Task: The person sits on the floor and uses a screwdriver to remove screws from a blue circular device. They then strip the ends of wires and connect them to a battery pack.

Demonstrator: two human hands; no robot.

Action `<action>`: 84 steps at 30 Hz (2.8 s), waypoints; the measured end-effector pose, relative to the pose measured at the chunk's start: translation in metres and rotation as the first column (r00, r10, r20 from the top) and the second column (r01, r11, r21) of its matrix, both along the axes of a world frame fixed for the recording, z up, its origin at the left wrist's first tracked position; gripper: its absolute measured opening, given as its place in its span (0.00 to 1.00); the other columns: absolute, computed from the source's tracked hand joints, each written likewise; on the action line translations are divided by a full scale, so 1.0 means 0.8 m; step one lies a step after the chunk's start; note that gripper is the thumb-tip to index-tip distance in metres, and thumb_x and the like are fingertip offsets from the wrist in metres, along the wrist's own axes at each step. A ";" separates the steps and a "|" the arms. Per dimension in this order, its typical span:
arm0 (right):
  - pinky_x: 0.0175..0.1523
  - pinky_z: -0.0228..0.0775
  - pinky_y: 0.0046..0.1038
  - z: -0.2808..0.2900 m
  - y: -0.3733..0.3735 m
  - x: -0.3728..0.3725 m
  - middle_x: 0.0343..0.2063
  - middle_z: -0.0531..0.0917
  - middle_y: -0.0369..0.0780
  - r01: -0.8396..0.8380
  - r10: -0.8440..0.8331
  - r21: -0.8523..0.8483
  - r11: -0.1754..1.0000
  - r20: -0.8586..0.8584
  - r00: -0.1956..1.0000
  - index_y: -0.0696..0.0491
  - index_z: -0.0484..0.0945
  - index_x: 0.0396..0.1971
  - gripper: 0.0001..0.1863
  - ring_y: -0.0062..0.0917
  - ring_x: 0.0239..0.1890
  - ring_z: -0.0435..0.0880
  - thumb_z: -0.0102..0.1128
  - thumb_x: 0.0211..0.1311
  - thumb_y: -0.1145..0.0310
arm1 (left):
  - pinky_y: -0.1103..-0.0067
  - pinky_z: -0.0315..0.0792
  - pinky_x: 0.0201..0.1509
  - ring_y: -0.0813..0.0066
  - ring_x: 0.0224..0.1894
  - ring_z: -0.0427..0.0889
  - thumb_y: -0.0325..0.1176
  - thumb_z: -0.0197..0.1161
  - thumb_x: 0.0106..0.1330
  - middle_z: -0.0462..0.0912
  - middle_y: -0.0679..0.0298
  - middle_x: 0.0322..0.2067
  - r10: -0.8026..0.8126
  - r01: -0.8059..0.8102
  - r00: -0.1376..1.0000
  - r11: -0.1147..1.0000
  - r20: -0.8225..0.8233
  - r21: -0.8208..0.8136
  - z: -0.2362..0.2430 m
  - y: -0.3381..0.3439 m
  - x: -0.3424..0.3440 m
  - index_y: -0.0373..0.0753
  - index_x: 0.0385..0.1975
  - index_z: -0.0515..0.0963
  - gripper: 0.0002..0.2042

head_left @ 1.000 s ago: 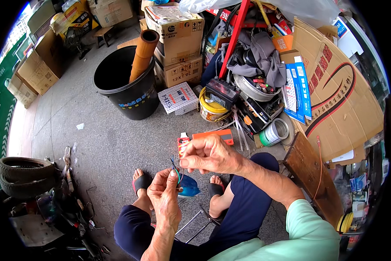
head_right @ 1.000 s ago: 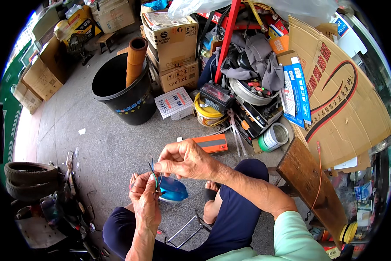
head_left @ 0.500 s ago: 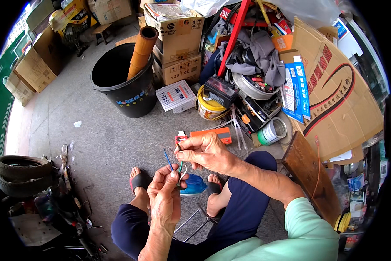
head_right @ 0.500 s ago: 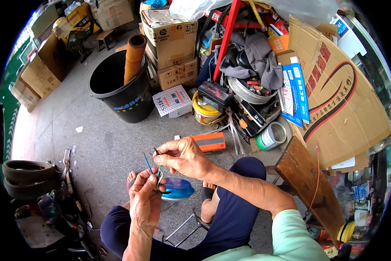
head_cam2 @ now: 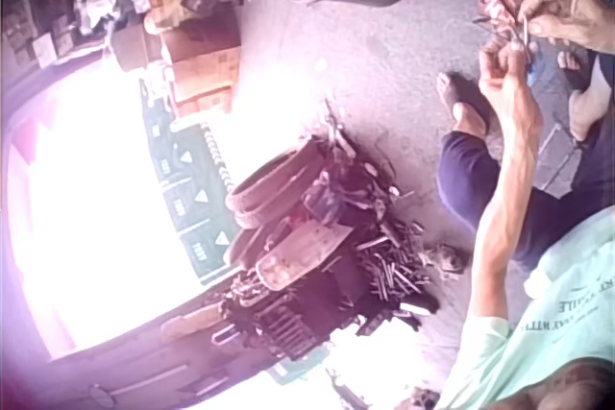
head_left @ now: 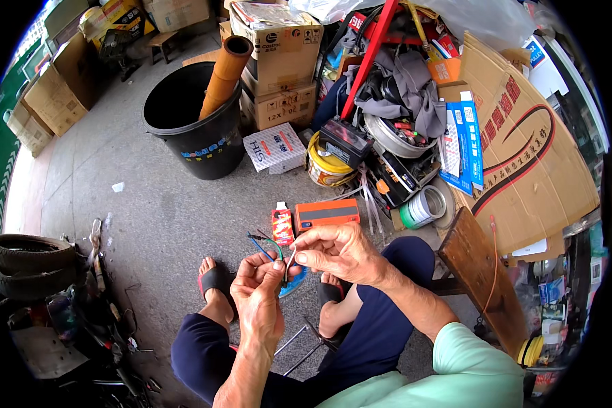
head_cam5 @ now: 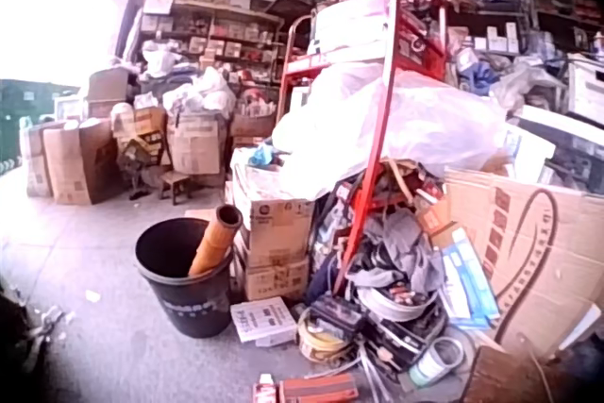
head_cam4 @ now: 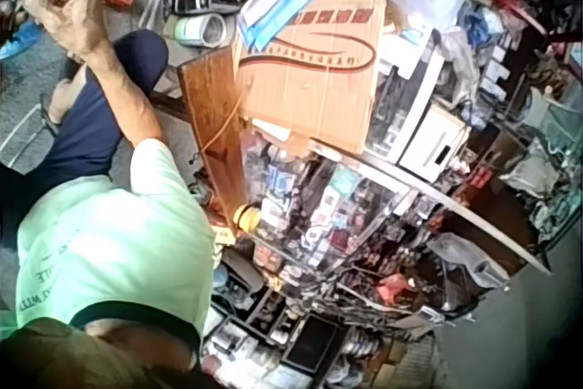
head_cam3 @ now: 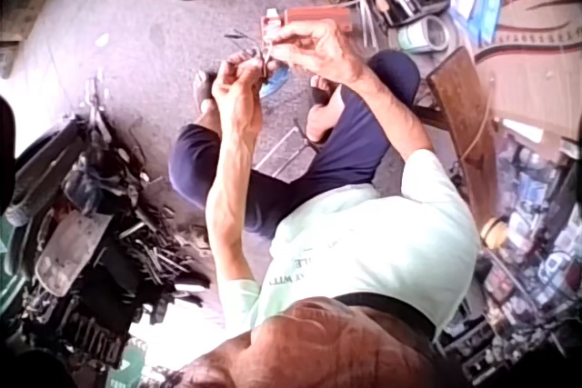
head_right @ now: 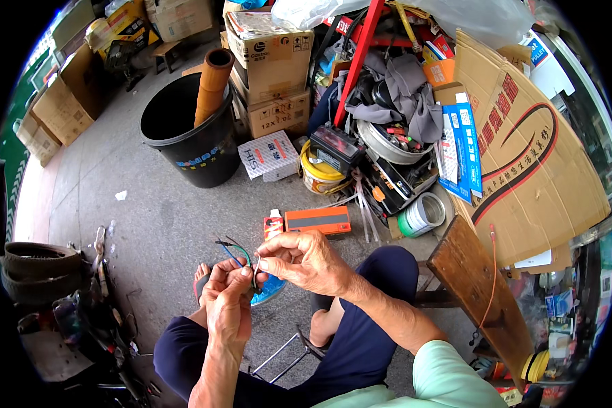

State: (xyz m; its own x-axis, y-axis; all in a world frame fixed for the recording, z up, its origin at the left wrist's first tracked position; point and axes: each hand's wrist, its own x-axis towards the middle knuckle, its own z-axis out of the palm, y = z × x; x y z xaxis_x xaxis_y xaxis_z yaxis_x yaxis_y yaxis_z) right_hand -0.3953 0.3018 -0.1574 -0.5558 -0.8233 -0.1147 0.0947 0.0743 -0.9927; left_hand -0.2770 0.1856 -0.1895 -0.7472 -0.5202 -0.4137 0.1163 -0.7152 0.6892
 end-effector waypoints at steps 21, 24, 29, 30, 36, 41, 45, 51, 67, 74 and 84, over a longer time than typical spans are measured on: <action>0.29 0.70 0.22 0.012 0.047 -0.059 0.28 0.81 0.37 -0.136 0.173 0.197 0.971 -0.186 0.967 0.58 0.72 0.26 0.08 0.18 0.26 0.78 0.50 0.61 0.70 | 0.67 0.79 0.46 0.60 0.38 0.83 0.25 0.52 0.65 0.80 0.54 0.35 -0.063 0.061 0.998 0.990 0.006 0.129 -0.022 0.017 -0.054 0.34 0.40 0.70 0.06; 0.33 0.72 0.19 -0.036 0.051 -0.082 0.34 0.80 0.39 -0.163 0.159 0.033 0.986 0.095 0.983 0.57 0.74 0.34 0.11 0.18 0.30 0.79 0.53 0.63 0.63 | 0.67 0.78 0.46 0.59 0.39 0.82 0.25 0.51 0.66 0.80 0.53 0.36 -0.026 0.017 0.999 0.973 0.037 0.231 -0.038 0.019 -0.059 0.34 0.41 0.69 0.06; 0.35 0.74 0.22 -0.133 0.077 -0.067 0.36 0.80 0.41 0.042 -0.025 -0.022 0.999 0.502 0.865 0.58 0.73 0.36 0.10 0.22 0.31 0.81 0.54 0.63 0.65 | 0.65 0.78 0.46 0.54 0.40 0.82 0.22 0.45 0.65 0.79 0.49 0.36 0.016 -0.063 0.991 0.932 0.131 0.358 -0.107 0.027 -0.062 0.33 0.37 0.68 0.05; 0.37 0.75 0.22 -0.144 0.079 -0.060 0.35 0.81 0.40 0.104 -0.083 -0.003 0.995 0.586 0.806 0.56 0.73 0.34 0.07 0.20 0.31 0.81 0.55 0.62 0.68 | 0.64 0.77 0.48 0.54 0.41 0.81 0.23 0.45 0.66 0.78 0.50 0.37 -0.003 -0.048 0.990 0.936 0.143 0.350 -0.118 0.028 -0.061 0.34 0.37 0.68 0.05; 0.37 0.76 0.25 -0.194 0.089 -0.042 0.31 0.81 0.41 0.292 -0.201 0.033 0.956 0.799 0.567 0.58 0.74 0.34 0.06 0.23 0.30 0.82 0.52 0.63 0.70 | 0.62 0.76 0.49 0.55 0.42 0.80 0.23 0.45 0.65 0.78 0.51 0.37 -0.048 -0.021 0.983 0.928 0.175 0.371 -0.169 0.035 -0.058 0.35 0.37 0.68 0.05; 0.36 0.75 0.22 -0.218 0.093 -0.041 0.28 0.81 0.39 0.268 -0.241 0.107 0.958 0.806 0.541 0.56 0.75 0.34 0.07 0.21 0.28 0.81 0.52 0.63 0.69 | 0.64 0.78 0.47 0.56 0.39 0.81 0.23 0.48 0.66 0.78 0.51 0.36 -0.016 -0.054 0.981 0.933 0.191 0.355 -0.197 0.043 -0.060 0.35 0.37 0.68 0.03; 0.35 0.74 0.19 -0.234 0.101 -0.043 0.28 0.81 0.38 0.270 -0.273 0.141 0.952 0.787 0.553 0.54 0.75 0.32 0.06 0.18 0.28 0.81 0.53 0.63 0.67 | 0.66 0.78 0.47 0.58 0.39 0.82 0.25 0.50 0.67 0.79 0.52 0.35 -0.029 -0.041 0.979 0.939 0.199 0.340 -0.206 0.052 -0.066 0.34 0.38 0.68 0.04; 0.34 0.74 0.19 -0.248 0.107 -0.050 0.28 0.81 0.38 0.294 -0.302 0.154 0.943 0.767 0.566 0.55 0.75 0.32 0.06 0.19 0.28 0.81 0.53 0.64 0.68 | 0.65 0.78 0.47 0.59 0.38 0.82 0.24 0.50 0.67 0.79 0.54 0.34 -0.036 -0.050 0.974 0.928 0.222 0.370 -0.227 0.058 -0.070 0.36 0.37 0.69 0.03; 0.30 0.75 0.24 -0.314 0.134 -0.090 0.28 0.79 0.40 0.750 -0.623 0.196 0.632 0.704 0.341 0.56 0.74 0.33 0.04 0.19 0.22 0.77 0.53 0.59 0.75 | 0.70 0.70 0.48 0.67 0.41 0.78 0.35 0.56 0.65 0.79 0.63 0.36 -0.150 0.000 0.942 0.895 0.300 0.445 -0.274 0.092 -0.134 0.39 0.44 0.69 0.11; 0.28 0.76 0.23 -0.315 0.137 -0.103 0.25 0.79 0.39 0.768 -0.673 0.222 0.602 0.659 0.337 0.56 0.76 0.31 0.05 0.18 0.22 0.78 0.58 0.60 0.70 | 0.73 0.70 0.45 0.72 0.40 0.79 0.36 0.55 0.66 0.80 0.65 0.34 -0.223 0.069 0.928 0.890 0.298 0.450 -0.272 0.096 -0.145 0.40 0.44 0.70 0.11; 0.23 0.76 0.22 -0.309 0.122 -0.117 0.22 0.81 0.39 0.722 -0.740 0.337 0.605 0.573 0.353 0.58 0.78 0.29 0.10 0.19 0.18 0.80 0.63 0.56 0.65 | 0.78 0.70 0.42 0.72 0.39 0.80 0.34 0.59 0.64 0.81 0.64 0.33 -0.172 0.004 0.935 0.880 0.310 0.476 -0.279 0.089 -0.149 0.41 0.41 0.70 0.10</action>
